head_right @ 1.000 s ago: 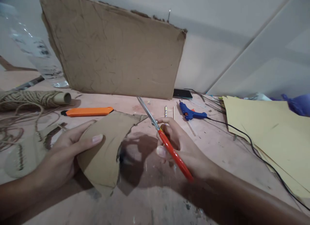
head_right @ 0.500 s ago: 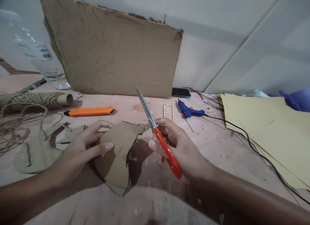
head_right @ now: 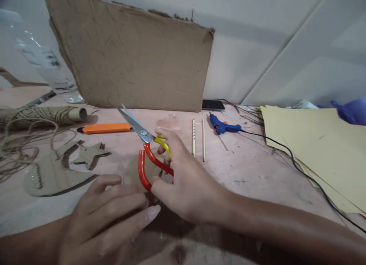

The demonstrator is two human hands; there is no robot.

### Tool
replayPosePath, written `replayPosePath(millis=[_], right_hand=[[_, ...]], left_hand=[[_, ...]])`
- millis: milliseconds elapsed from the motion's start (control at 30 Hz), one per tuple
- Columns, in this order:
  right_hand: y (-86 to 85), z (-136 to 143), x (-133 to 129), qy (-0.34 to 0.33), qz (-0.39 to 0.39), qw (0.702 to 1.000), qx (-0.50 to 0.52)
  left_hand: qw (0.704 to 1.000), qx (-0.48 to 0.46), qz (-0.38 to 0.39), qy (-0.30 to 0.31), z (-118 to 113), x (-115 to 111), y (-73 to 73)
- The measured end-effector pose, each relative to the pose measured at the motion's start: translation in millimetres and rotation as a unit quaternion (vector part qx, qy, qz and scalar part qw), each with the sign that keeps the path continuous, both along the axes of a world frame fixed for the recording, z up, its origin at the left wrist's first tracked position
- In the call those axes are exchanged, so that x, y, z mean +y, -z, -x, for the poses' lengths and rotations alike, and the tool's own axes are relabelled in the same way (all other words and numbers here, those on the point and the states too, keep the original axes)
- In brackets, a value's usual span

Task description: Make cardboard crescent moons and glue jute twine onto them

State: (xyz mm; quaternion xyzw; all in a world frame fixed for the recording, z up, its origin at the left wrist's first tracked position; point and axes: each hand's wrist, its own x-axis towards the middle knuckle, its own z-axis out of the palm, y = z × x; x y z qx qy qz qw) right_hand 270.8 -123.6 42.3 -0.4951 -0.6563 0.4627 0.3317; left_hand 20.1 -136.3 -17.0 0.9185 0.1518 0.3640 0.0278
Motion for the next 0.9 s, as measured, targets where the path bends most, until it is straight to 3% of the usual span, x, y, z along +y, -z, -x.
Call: replayPosePath(millis=[133,267,433,700,900], right_hand=[[-2.4,4.8,-2.7,-0.012,-0.006,1.000,-0.014],[-1.9,3.5,-6.6,-0.015,-0.023,0.999,-0.031],[1.3,4.4,-10.5,-0.032,-0.063,0.997,-0.045],[4.0,8.6,-12.5,-0.041,-0.057,0.996,-0.057],[3.4,7.3,-10.8,-0.049,-0.075,0.994,-0.062]], left_hand=[[0.995,0.036,0.006,0.089,5.9,13.9,0.7],[0.995,0.037,0.039,0.085,6.1,17.5,3.4],[0.992,-0.026,0.089,0.086,2.8,18.7,9.4],[0.992,0.013,0.060,0.106,-6.4,17.3,-14.0],[0.991,0.023,0.041,0.124,-7.1,21.8,-21.7]])
